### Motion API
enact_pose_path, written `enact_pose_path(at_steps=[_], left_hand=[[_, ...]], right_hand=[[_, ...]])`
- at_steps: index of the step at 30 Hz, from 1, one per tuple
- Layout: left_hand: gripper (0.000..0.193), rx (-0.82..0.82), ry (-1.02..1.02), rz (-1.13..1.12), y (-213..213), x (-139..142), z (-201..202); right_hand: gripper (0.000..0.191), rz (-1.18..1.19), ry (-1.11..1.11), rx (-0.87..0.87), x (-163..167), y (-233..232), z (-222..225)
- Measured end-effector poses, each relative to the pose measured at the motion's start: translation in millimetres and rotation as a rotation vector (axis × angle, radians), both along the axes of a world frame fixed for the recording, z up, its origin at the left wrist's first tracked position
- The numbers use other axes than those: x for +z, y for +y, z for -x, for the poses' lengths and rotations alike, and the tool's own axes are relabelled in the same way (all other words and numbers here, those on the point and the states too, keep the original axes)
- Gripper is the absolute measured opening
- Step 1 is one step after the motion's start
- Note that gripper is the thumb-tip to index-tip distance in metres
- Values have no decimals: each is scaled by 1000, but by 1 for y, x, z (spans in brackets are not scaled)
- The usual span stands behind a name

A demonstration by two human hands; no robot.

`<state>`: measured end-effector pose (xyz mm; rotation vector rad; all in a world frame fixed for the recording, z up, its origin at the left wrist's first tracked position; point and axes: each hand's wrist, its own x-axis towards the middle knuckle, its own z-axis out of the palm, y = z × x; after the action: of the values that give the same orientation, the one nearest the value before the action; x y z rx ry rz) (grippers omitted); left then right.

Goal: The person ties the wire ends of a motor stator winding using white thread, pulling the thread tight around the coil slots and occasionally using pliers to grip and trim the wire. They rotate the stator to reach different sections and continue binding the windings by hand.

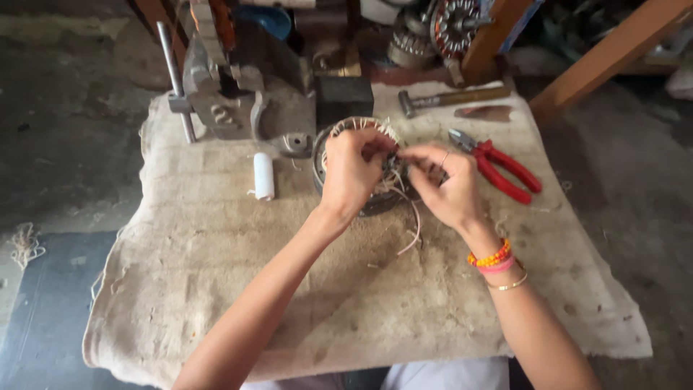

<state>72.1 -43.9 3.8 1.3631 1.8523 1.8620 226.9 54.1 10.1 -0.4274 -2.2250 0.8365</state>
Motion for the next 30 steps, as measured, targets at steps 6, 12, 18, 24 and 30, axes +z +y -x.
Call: enact_pose_path(at_steps=[6, 12, 18, 24, 30], left_hand=[[16, 0, -171, -120, 0, 5, 6], [16, -96, -222, -305, -1, 4, 1], [17, -147, -123, -360, -3, 9, -4], [21, -185, 74, -181, -5, 18, 12], [27, -383, 81, -23, -10, 20, 17]], right_hand=[[26, -273, 116, -36, 10, -4, -6], [17, -20, 78, 173, 11, 13, 10], [13, 392, 49, 256, 7, 22, 9], [9, 600, 293, 367, 35, 28, -8], [7, 540, 560, 281, 70, 45, -47]])
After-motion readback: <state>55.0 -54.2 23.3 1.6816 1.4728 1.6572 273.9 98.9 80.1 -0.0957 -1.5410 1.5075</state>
